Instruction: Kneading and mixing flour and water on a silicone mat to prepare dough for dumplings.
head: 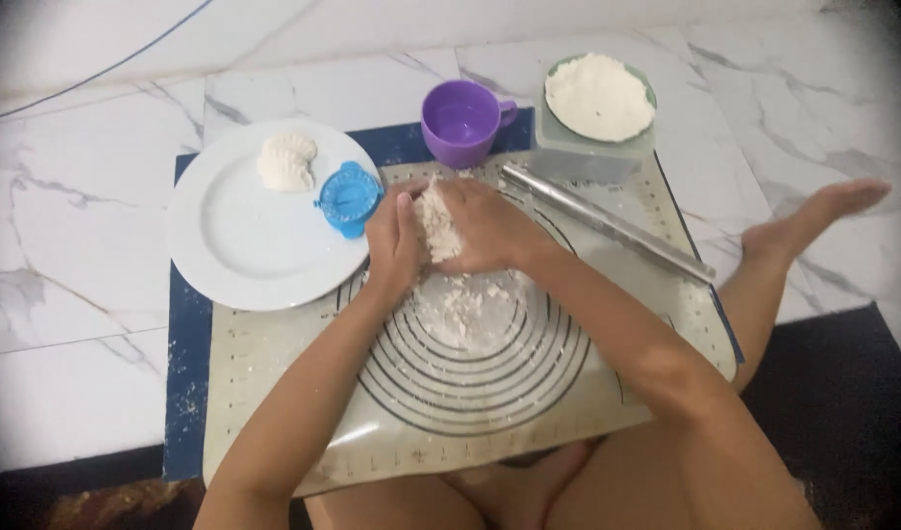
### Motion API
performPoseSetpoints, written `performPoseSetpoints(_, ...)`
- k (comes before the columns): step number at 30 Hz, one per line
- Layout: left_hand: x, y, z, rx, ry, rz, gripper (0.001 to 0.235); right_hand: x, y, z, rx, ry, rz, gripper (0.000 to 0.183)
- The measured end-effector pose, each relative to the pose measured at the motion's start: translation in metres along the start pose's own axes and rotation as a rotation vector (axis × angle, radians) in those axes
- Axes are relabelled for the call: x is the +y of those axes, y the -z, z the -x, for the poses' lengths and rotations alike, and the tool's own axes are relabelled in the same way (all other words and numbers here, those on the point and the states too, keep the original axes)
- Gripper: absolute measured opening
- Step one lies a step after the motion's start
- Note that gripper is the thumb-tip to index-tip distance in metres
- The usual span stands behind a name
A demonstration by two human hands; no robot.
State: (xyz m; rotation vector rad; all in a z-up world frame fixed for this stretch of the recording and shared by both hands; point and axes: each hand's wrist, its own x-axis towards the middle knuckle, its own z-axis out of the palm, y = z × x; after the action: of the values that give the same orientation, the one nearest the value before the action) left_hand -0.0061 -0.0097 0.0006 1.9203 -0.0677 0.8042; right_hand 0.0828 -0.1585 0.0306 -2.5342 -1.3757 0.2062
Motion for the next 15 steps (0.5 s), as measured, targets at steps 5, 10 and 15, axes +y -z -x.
performPoseSetpoints(5, -0.016, 0.001, 0.001, -0.019, 0.047, 0.035, 0.052, 0.005, 0.003, 0.001, -0.012, 0.065, -0.05, 0.104)
performPoseSetpoints(10, -0.027, -0.003, 0.001, -0.009, 0.036, 0.038, 0.047, 0.017, -0.011, 0.0, 0.035, 0.098, -0.04, 0.097)
performPoseSetpoints(15, 0.005, 0.002, 0.001, 0.009, 0.143, 0.29, 0.038, 0.018, -0.014, 0.002, 0.122, 0.144, -0.051, 0.082)
